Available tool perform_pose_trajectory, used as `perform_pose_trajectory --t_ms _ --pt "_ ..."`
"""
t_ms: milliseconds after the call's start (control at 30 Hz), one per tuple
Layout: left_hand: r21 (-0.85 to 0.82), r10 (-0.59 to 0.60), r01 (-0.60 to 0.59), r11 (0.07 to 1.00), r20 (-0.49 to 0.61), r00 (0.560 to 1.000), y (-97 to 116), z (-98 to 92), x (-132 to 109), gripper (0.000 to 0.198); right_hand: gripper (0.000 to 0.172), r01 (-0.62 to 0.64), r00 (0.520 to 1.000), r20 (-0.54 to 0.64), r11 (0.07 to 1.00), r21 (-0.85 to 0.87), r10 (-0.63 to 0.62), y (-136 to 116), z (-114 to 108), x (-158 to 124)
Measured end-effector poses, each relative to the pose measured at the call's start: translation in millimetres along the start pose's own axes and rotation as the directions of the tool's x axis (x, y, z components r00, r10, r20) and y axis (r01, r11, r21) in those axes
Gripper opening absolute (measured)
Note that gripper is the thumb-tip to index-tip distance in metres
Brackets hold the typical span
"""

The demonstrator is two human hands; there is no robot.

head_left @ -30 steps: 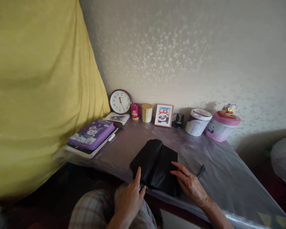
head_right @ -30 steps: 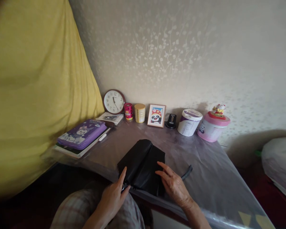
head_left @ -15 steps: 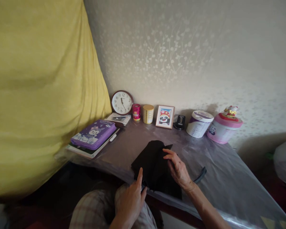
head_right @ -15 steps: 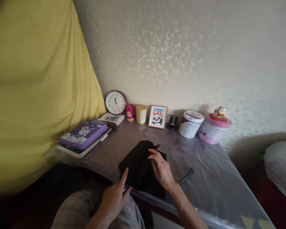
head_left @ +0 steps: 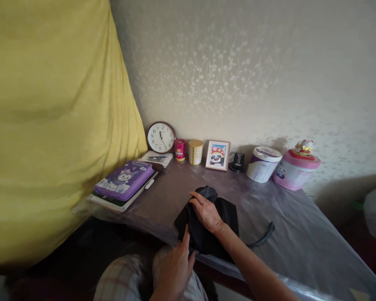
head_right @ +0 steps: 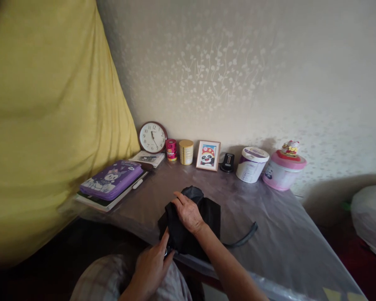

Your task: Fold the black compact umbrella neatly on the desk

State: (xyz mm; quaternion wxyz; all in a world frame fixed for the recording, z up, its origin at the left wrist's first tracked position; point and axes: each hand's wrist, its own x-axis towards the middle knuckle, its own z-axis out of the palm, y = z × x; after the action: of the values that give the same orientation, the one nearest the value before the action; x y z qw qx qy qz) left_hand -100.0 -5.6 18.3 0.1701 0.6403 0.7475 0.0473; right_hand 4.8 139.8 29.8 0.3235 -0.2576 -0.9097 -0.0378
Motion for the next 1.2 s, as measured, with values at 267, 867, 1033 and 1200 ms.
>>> perform_pose_trajectory --t_ms 267,867,1033,1200 --pt "-0.018 0.032 -0.034 0.999 -0.132 0.991 -5.2 10.6 -0.5 0.073 0.020 0.008 0.992 0.126 0.995 -0.095 0.004 -0.7 1.6 6.3" --pt "0.252 0.106 -0.068 0.965 -0.139 0.985 -4.8 18.9 1.0 0.065 0.018 -0.031 0.996 0.076 0.999 -0.045 0.034 -2.8 -1.5 6.0" --pt "0.169 0.047 -0.037 0.985 -0.056 0.997 1.3 8.1 -1.9 0.061 0.020 -0.029 0.998 0.057 0.993 0.110 0.023 -15.8 -17.5 -13.4" --pt "0.144 0.009 -0.011 0.989 0.014 1.000 7.1 -0.4 -3.1 0.058 0.016 0.068 0.996 0.048 0.993 0.098 -0.073 -15.7 -22.2 -36.5"
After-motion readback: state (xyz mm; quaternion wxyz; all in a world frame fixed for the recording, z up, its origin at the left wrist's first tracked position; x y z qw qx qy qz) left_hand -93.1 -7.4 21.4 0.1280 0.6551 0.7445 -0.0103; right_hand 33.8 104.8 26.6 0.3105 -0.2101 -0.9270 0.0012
